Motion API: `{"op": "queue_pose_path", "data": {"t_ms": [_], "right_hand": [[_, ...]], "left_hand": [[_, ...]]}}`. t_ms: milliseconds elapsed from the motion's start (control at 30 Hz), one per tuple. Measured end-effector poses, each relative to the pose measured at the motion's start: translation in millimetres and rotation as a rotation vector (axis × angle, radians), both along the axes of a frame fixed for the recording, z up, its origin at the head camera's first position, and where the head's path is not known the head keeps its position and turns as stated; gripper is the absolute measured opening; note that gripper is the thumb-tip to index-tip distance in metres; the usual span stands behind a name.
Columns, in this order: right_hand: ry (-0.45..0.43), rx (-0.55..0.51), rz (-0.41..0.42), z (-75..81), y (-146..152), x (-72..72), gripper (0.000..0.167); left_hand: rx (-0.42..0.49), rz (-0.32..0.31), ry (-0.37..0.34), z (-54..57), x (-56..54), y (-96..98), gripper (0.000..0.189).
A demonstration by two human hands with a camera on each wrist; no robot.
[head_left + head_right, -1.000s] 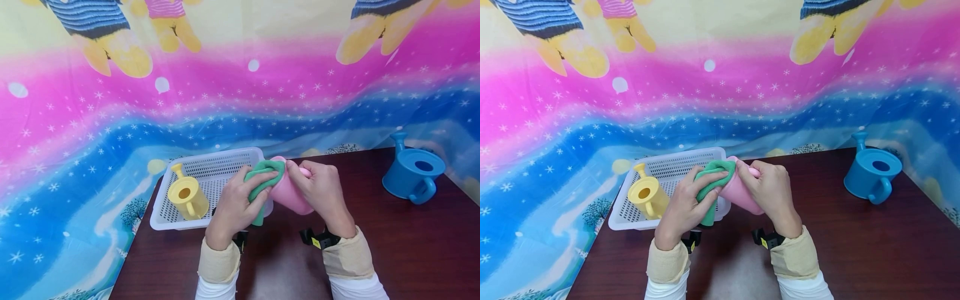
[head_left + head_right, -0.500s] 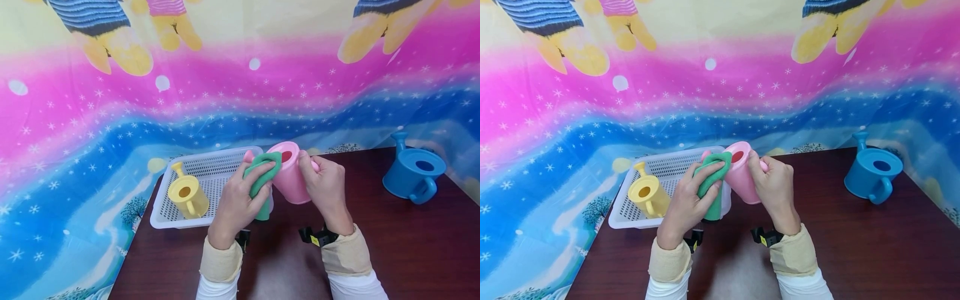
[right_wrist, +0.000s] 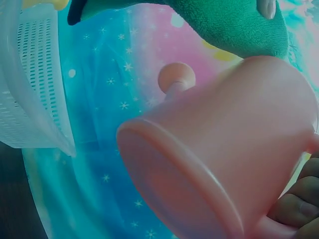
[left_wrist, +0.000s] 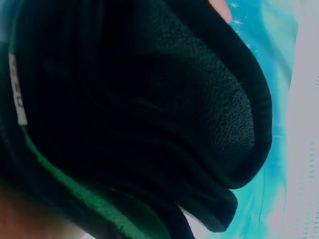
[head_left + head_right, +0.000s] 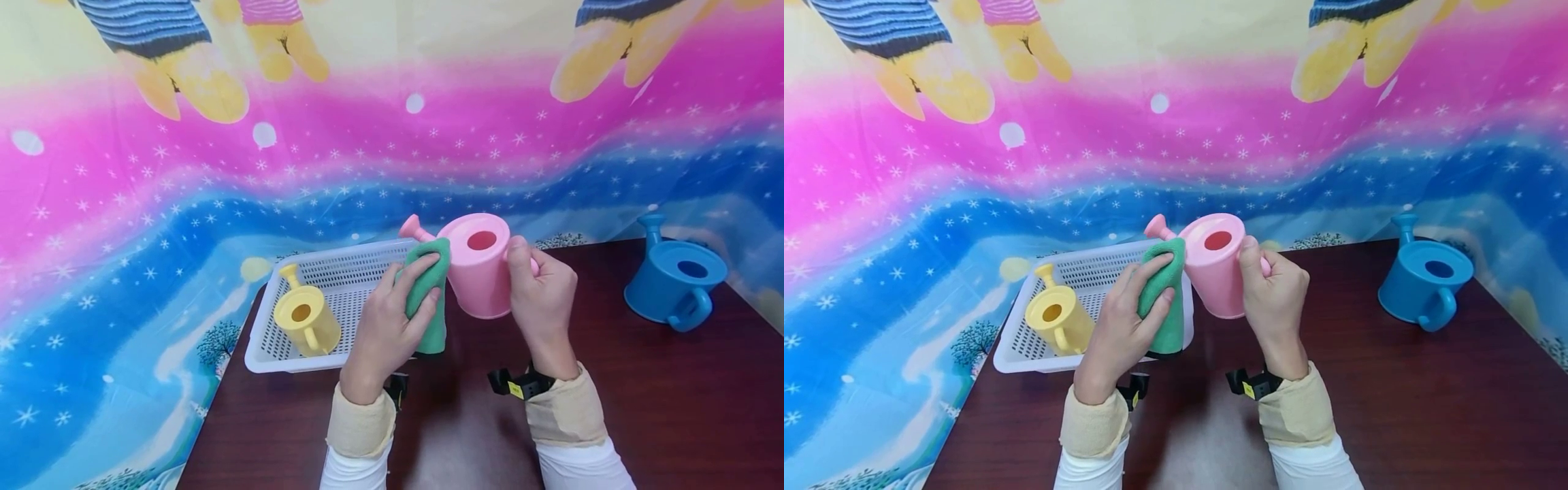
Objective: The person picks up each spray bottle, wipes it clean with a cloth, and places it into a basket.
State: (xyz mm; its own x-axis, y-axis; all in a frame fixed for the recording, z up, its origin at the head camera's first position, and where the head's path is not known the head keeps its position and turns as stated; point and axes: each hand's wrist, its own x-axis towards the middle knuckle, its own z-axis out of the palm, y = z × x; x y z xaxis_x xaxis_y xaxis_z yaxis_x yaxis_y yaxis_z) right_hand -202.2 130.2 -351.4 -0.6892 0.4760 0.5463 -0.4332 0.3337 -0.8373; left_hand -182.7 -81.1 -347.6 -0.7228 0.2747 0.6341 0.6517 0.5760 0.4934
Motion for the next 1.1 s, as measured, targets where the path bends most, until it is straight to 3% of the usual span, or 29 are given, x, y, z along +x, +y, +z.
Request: {"op": "queue_pose_path", "data": {"t_ms": [100, 333, 433, 733, 933, 1100], "right_hand": [[0.005, -0.066, 0.004, 0.3, 2.5, -0.5, 0.059], [0.145, -0.422, 0.197, 3.5, 9.3, 0.2, 0.053], [0.162, -0.450, 0.187, 2.9, 14.7, -1.8, 0.050], [0.081, -0.459, -0.016, -8.4, 51.4, -19.4, 0.054], [-0.061, -0.548, -0.154, -28.5, 85.1, -31.6, 0.056], [-0.133, -0.566, -0.319, -49.4, 109.8, -40.4, 0.053]], "left_hand": [[-0.009, 0.005, -0.001, -0.6, -0.5, 0.3, 0.048], [-0.085, 0.033, -0.017, -2.2, -2.4, 0.8, 0.046], [-0.079, 0.032, -0.038, -2.0, -2.6, 0.0, 0.048], [-0.006, 0.067, -0.037, 0.3, -3.8, -7.5, 0.049], [0.031, 0.076, 0.000, 1.0, -5.2, -9.5, 0.047], [0.069, 0.089, 0.044, 1.5, -5.4, -10.9, 0.046]]}}
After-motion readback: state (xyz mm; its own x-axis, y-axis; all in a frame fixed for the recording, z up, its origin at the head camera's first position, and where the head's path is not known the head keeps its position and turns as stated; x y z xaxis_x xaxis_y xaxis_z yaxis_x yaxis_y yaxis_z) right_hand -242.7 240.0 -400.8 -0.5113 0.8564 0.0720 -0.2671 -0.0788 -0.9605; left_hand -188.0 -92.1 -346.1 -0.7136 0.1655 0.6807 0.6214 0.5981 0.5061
